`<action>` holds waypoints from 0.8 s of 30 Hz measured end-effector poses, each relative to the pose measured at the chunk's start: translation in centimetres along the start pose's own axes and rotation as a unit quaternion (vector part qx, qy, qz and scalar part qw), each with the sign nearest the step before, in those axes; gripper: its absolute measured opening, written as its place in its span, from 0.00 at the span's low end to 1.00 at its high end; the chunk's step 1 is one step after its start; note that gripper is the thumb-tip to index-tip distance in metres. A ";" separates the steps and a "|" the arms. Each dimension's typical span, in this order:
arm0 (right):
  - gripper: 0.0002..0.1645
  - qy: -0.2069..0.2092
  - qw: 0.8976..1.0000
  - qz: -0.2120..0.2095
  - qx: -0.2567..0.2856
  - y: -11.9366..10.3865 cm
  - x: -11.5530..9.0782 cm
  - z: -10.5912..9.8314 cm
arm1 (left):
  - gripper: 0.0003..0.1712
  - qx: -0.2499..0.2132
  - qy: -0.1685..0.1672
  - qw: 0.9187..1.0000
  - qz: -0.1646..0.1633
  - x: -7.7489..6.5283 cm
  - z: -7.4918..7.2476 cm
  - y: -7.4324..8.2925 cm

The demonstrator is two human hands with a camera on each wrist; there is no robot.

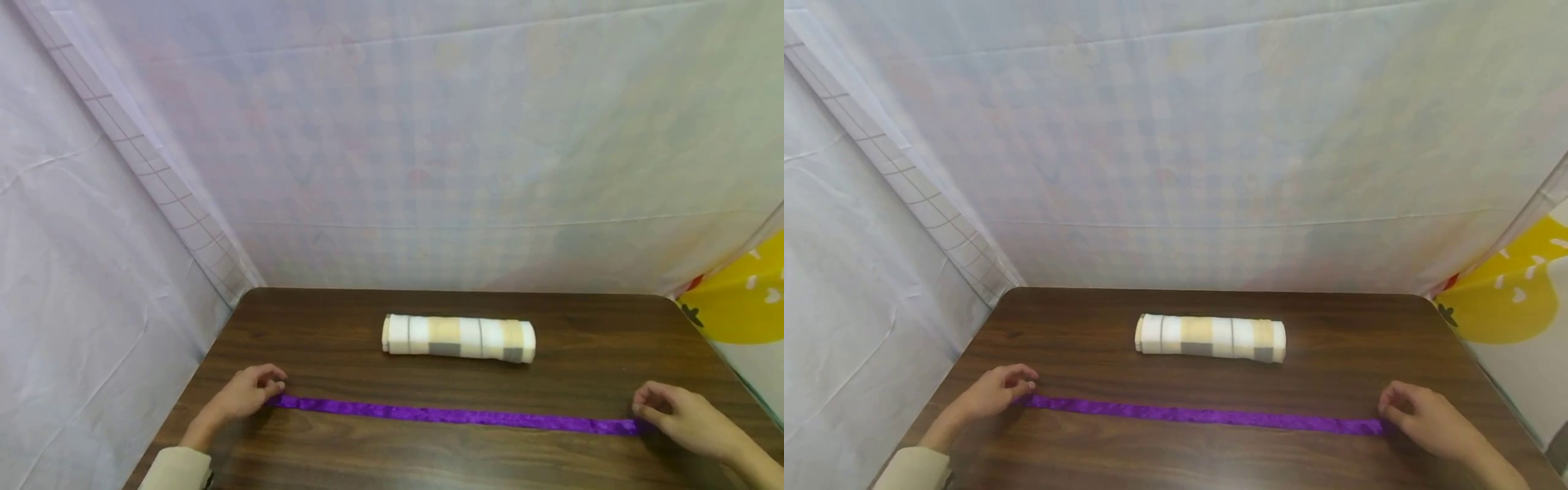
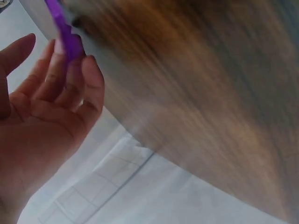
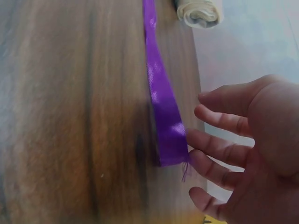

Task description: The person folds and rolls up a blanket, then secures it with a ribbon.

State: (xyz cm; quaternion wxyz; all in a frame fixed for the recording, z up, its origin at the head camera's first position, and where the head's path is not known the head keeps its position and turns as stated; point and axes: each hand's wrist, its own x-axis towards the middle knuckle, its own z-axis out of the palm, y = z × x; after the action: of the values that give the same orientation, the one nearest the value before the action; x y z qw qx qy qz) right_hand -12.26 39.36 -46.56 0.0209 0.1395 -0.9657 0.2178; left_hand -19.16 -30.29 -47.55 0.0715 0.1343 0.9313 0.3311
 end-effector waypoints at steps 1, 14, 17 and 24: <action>0.05 0.002 1.000 0.005 -0.004 -0.2 0.1 0.0 | 0.12 0.008 0.006 1.000 -0.001 0.0 0.0 0.1; 0.13 0.112 0.990 -0.082 -0.037 -3.8 4.2 0.5 | 0.19 0.064 0.078 0.991 0.090 2.8 1.9 5.5; 0.17 0.127 0.984 -0.113 -0.052 -5.2 5.7 0.7 | 0.23 0.056 0.081 0.990 0.103 4.3 2.8 7.5; 0.24 0.108 0.981 -0.161 -0.022 -8.2 9.8 1.5 | 0.26 0.064 0.093 0.982 0.150 7.7 5.1 11.4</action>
State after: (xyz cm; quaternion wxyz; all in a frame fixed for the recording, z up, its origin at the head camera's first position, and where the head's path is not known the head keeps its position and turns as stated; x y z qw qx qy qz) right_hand -19.35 29.07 -43.52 0.1632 0.2681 -0.9273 0.2039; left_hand -23.02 -16.48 -44.60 -0.0743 0.2455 0.9223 0.2892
